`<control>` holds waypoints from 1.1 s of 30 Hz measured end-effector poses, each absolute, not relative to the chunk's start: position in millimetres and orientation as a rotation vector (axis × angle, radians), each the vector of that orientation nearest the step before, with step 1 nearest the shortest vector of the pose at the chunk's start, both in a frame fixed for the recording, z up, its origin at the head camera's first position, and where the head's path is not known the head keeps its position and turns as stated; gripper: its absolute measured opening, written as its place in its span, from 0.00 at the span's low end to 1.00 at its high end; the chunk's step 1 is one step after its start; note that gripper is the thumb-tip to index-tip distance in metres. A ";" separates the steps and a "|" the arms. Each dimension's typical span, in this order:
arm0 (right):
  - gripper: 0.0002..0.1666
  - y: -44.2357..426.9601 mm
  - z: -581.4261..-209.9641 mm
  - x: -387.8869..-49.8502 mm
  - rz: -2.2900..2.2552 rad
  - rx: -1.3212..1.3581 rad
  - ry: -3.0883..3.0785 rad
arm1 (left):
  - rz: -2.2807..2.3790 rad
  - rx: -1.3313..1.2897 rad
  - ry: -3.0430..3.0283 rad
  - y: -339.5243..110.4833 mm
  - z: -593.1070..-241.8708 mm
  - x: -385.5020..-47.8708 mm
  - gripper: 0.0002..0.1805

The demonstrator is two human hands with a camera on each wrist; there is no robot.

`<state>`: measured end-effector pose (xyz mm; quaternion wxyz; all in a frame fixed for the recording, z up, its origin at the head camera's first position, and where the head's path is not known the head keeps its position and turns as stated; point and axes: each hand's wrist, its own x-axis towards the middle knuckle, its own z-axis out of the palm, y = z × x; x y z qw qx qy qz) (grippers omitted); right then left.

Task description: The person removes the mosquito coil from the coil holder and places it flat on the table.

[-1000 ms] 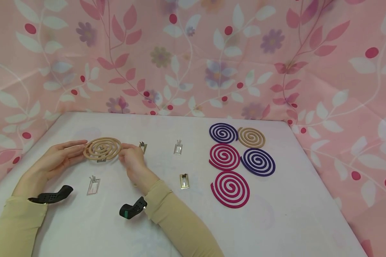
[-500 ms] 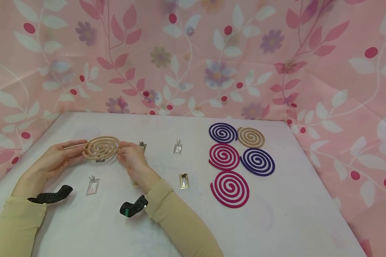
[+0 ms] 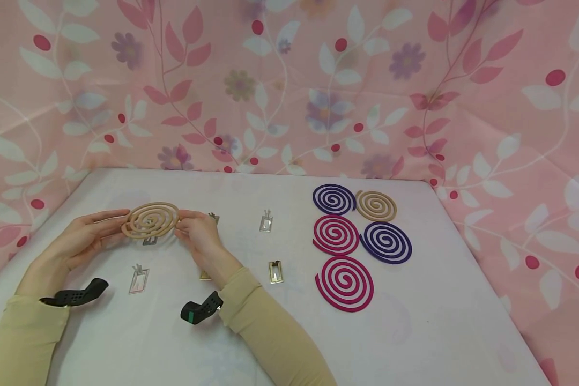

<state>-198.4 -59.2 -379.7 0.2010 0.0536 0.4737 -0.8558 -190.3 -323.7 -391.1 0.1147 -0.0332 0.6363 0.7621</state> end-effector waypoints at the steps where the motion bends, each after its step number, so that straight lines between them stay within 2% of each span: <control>1: 0.23 -58.8 -379.4 -198.6 -2.395 0.145 1.328 | 2.236 -0.091 1.869 -323.3 -390.8 -190.1 0.10; 12: 0.21 -48.3 -375.0 -204.9 -2.423 0.117 1.410 | 2.228 0.013 1.926 -311.6 -383.1 -190.8 0.12; 19: 0.19 -42.8 -374.2 -209.0 -2.446 0.120 1.416 | 2.177 0.011 1.986 -302.5 -375.3 -188.7 0.18; 26: 0.17 -39.0 -373.8 -210.9 -2.443 0.129 1.417 | 2.189 0.047 1.984 -298.4 -374.3 -190.5 0.16; 33: 0.16 -37.7 -375.0 -211.7 -2.437 0.123 1.423 | 2.211 0.106 1.969 -297.1 -374.7 -191.5 0.27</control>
